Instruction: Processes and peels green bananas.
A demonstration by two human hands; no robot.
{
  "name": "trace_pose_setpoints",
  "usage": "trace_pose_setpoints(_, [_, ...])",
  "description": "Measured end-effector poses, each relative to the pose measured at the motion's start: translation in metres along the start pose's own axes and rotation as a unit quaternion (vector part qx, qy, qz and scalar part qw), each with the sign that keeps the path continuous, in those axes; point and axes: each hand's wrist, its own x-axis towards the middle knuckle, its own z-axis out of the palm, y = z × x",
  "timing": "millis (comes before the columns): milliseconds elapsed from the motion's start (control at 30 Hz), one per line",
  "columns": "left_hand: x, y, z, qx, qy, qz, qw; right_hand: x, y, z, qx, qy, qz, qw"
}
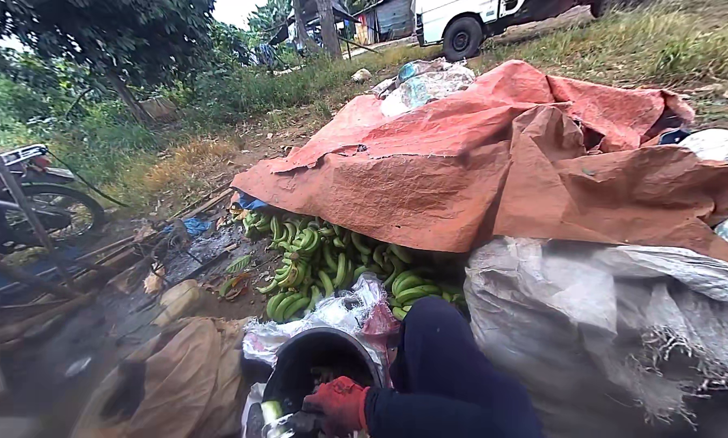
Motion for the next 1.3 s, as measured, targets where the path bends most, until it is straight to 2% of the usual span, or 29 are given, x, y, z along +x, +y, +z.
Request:
trace_pose_setpoints(33, [0.015, -0.026, -0.010, -0.024, -0.024, 0.070, 0.997, -0.002, -0.004, -0.001, -0.007, -0.006, -0.015, 1.000])
trace_pose_setpoints(67, [0.021, -0.033, -0.016, -0.052, -0.019, 0.072, 0.996, -0.003, -0.009, -0.002, -0.019, -0.013, -0.025, 0.999])
trace_pose_setpoints(167, [0.013, -0.021, -0.015, -0.083, 0.018, 0.048, 0.995, 0.000, -0.021, 0.000, -0.046, -0.029, 0.008, 0.998])
trace_pose_setpoints(267, [-0.008, 0.009, 0.009, -0.044, 0.048, 0.043, 0.997, 0.007, -0.024, -0.004, -0.056, -0.031, 0.061, 0.996])
trace_pose_setpoints(400, [0.028, -0.014, -0.009, -0.038, 0.010, 0.045, 0.998, 0.013, -0.017, -0.015, -0.055, -0.035, 0.079, 0.995])
trace_pose_setpoints(467, [0.050, -0.040, -0.026, -0.057, -0.071, 0.096, 0.991, 0.015, -0.013, -0.017, -0.060, -0.036, 0.091, 0.993])
trace_pose_setpoints(533, [0.045, -0.038, -0.021, -0.056, -0.099, 0.116, 0.987, 0.016, -0.009, -0.024, -0.068, -0.038, 0.092, 0.993])
trace_pose_setpoints(700, [0.035, -0.025, -0.020, -0.029, -0.071, 0.100, 0.992, 0.008, -0.014, -0.027, -0.095, -0.041, 0.036, 0.994])
trace_pose_setpoints(833, [0.031, -0.033, -0.028, 0.052, -0.136, 0.127, 0.981, 0.017, -0.002, -0.037, -0.088, -0.019, 0.086, 0.992])
trace_pose_setpoints(900, [0.014, -0.018, -0.021, 0.073, -0.127, 0.071, 0.987, 0.018, 0.003, -0.049, -0.072, -0.023, 0.094, 0.993])
trace_pose_setpoints(1000, [0.033, -0.042, -0.039, 0.046, -0.188, 0.153, 0.969, 0.021, 0.006, -0.057, -0.062, -0.037, 0.067, 0.995])
trace_pose_setpoints(1033, [0.023, -0.031, -0.036, 0.072, -0.179, 0.147, 0.970, 0.022, 0.005, -0.058, -0.063, -0.040, 0.061, 0.995])
trace_pose_setpoints(1100, [-0.016, 0.010, -0.008, 0.152, -0.109, 0.057, 0.981, 0.023, 0.002, -0.058, -0.066, -0.045, 0.053, 0.995])
trace_pose_setpoints(1167, [-0.028, 0.029, 0.006, 0.200, -0.090, -0.047, 0.975, 0.026, 0.002, -0.057, -0.071, -0.045, 0.052, 0.995])
trace_pose_setpoints(1233, [-0.003, 0.002, -0.020, 0.181, -0.207, 0.011, 0.961, 0.031, 0.007, -0.056, -0.071, -0.045, 0.052, 0.995])
trace_pose_setpoints(1300, [0.008, -0.002, -0.026, 0.172, -0.254, 0.003, 0.952, 0.037, 0.011, -0.056, -0.048, -0.052, 0.055, 0.996])
